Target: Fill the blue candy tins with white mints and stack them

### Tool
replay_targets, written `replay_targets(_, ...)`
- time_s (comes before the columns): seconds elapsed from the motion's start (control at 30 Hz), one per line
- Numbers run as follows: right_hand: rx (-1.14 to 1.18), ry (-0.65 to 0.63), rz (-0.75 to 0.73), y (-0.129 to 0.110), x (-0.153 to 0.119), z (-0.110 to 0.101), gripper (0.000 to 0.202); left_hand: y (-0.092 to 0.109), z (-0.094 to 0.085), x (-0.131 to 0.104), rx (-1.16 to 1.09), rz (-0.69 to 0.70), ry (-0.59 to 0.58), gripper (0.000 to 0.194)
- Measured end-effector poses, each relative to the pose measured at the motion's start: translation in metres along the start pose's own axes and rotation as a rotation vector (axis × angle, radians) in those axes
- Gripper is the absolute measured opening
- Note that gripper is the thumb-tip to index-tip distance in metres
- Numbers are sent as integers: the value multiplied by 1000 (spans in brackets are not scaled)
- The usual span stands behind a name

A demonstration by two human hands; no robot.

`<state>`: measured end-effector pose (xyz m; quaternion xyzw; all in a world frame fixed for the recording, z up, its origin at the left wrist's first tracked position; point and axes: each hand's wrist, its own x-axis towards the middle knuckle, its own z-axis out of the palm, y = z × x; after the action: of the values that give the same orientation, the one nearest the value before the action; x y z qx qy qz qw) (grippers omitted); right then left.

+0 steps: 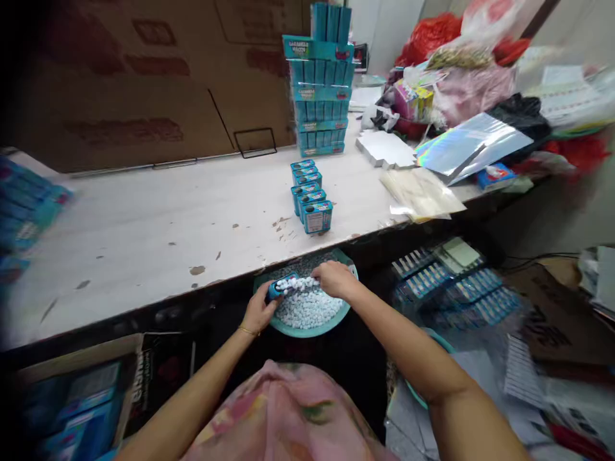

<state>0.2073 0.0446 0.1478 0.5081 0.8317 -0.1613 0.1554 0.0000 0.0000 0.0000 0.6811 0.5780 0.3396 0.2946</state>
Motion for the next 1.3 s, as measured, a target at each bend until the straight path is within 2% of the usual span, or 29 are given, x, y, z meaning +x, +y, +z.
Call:
replay_targets(0.13,-94,-24,9,-20,2,-12,30,4,5,2,-10,34,-3,37)
replay_targets(0.3,-168,17,-24,-42,4,-23,27,5,7,3,-46,40,7,37)
replay_targets(0.37,-169,41,-34,-37,2,-24,26,4,6,2,-72,24,9,36)
replay_targets(0.43,-154,67,-18,-19,-2,-19,27,2,2,1,-116,-24,27,37)
replay_targets(0.53,-98,55,77,22,-5,9,30,-4,-8,-2,-213,-132,69,39)
replay_targets(0.63,8,-6,194,49,6,56,30,-13,-16,-5,-305,-210,95,41)
replay_targets(0.7,64,-13,218,46,23,90,31,-17,-17,-5,-343,-233,107,42)
replay_targets(0.8,143,16,200,19,52,128,33,-18,-15,-4,-366,-230,111,43)
replay_targets(0.87,207,42,194,4,65,142,33,-17,-15,-3,-366,-224,102,42)
replay_targets(0.93,272,67,194,1,71,149,31,-17,-16,-3,-357,-231,100,41)
replay_targets(1.1,419,127,169,27,58,142,30,-20,-22,-6,-354,-248,135,42)
replay_targets(1.2,522,167,124,37,44,121,28,-18,-23,-7,-328,-217,140,41)
replay_targets(1.3,564,234,42,37,31,89,26,-12,-21,-6,-262,-196,134,41)
